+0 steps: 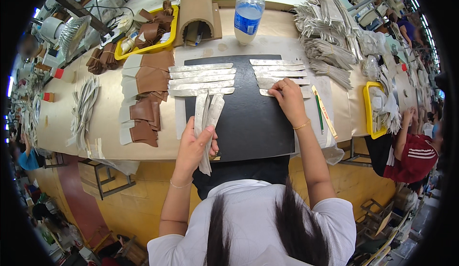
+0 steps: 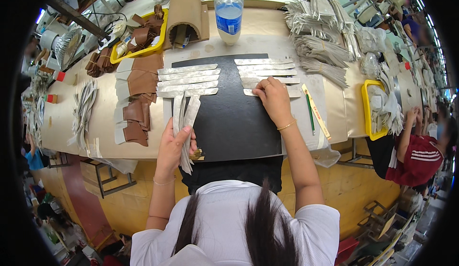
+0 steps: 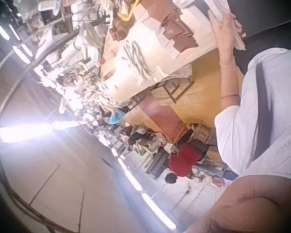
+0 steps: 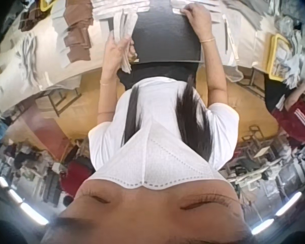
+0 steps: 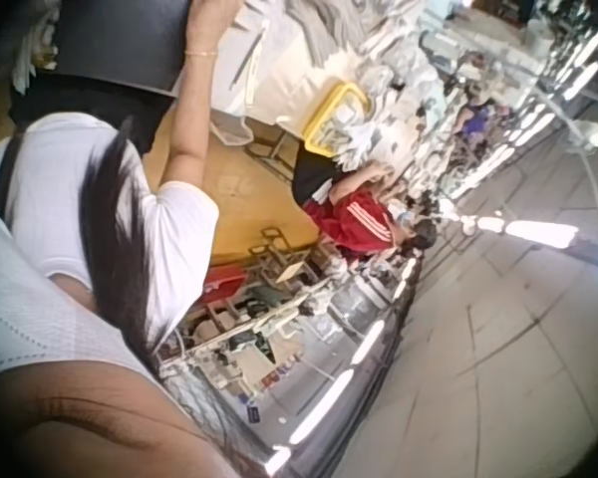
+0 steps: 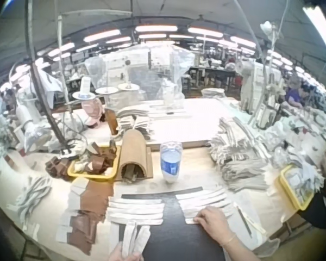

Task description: The person arranges white fabric strips on a black cutting mat, then uses a ruler and pencil to measure and mark the strips. They gather the marked strips and place them into a yellow bin. The workspace includes sewing machines and other fabric materials.

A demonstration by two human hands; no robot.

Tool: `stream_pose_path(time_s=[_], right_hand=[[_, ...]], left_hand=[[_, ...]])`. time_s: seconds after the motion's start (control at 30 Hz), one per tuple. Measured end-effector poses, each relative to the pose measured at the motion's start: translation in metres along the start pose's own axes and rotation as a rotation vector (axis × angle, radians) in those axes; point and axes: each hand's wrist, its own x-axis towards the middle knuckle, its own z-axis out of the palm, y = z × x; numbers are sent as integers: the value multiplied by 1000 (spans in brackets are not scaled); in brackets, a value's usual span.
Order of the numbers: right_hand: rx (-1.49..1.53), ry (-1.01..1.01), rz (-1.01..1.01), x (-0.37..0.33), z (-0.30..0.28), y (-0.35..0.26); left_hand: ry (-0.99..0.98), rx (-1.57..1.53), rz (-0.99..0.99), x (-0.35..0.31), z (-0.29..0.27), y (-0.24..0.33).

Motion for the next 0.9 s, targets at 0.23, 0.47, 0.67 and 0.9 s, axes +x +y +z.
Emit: stream_pose_path(time_s=[0.23, 0.47, 0.67, 0.9], right_hand=[[453, -15, 56, -11, -2, -59], [897, -231, 286, -22, 9, -111], [1159, -291, 302, -35, 13, -106], [1027, -285, 517, -30, 16, -75]], left_hand=[[-8, -4, 6, 4, 9, -6], [-23, 62, 31, 2, 21, -5], [65, -66, 103, 5, 12, -18], [305, -56, 236, -4, -46, 10]])
